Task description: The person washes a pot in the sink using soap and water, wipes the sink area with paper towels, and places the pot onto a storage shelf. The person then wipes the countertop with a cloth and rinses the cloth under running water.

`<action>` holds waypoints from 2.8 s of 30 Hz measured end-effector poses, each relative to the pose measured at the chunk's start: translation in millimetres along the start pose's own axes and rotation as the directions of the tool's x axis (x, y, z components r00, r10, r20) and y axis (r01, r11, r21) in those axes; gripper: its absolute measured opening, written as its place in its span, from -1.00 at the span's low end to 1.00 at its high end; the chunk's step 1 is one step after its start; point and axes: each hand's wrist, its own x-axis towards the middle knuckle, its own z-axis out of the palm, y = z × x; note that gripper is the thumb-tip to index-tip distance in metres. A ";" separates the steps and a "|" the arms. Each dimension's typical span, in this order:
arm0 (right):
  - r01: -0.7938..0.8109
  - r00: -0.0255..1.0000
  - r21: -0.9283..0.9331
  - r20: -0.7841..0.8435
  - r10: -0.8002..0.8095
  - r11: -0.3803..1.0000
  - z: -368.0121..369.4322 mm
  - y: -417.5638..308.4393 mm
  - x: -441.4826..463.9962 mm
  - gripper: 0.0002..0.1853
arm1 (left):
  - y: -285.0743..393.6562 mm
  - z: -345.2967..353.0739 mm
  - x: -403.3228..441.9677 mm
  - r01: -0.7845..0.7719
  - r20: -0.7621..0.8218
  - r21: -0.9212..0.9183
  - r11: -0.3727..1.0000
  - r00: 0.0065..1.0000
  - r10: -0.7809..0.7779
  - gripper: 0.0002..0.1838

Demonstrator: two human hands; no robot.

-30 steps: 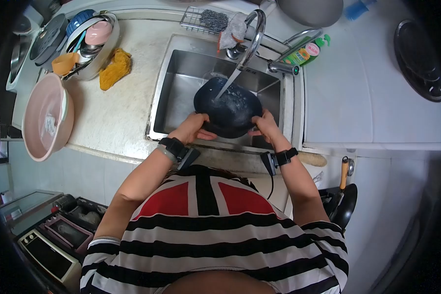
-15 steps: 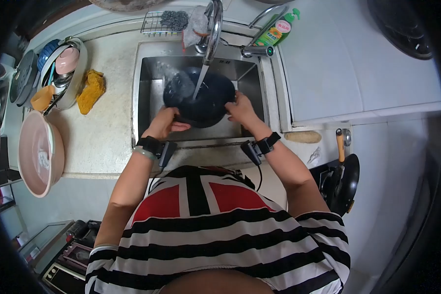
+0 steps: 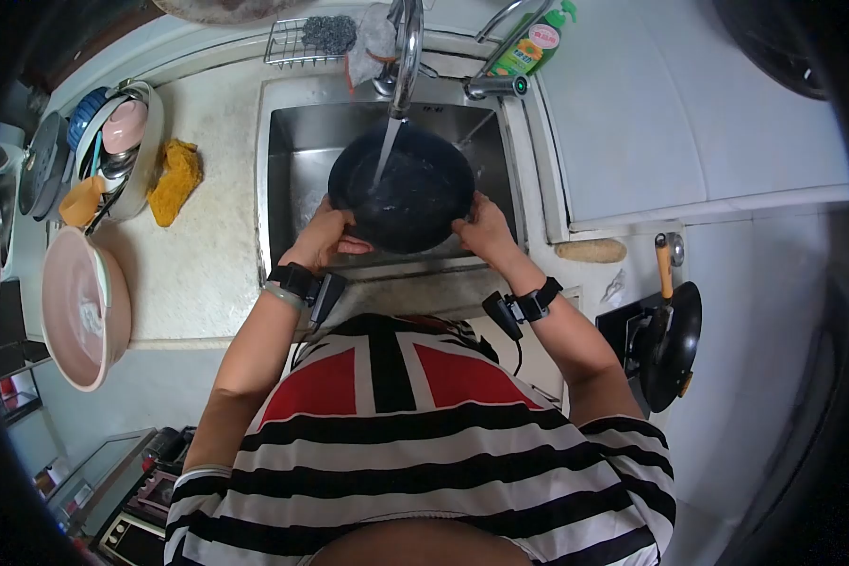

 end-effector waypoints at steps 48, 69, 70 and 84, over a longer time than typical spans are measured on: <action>-0.052 0.747 0.400 0.624 -0.230 0.915 -44.7 -67.6 77.8 -0.25 | -106.1 62.6 -54.7 0.335 0.420 -0.666 0.666 0.907 -0.036 -0.60; 0.965 0.058 0.209 0.417 -0.907 0.158 58.4 -135.2 -125.2 -0.09 | -146.3 -36.7 -240.1 -0.405 -0.060 -0.495 0.769 0.899 0.434 -0.61; 0.999 -0.024 0.050 0.706 -0.708 0.016 55.4 -150.2 -159.7 -0.17 | -148.3 -39.0 -242.3 -0.374 -0.063 -0.498 0.782 0.915 0.398 -0.60; 0.504 0.775 0.164 0.348 -0.528 0.848 -15.7 -103.3 -97.8 -0.44 | -182.6 -95.3 -347.3 -0.690 -0.452 -0.126 0.713 0.680 0.577 -0.35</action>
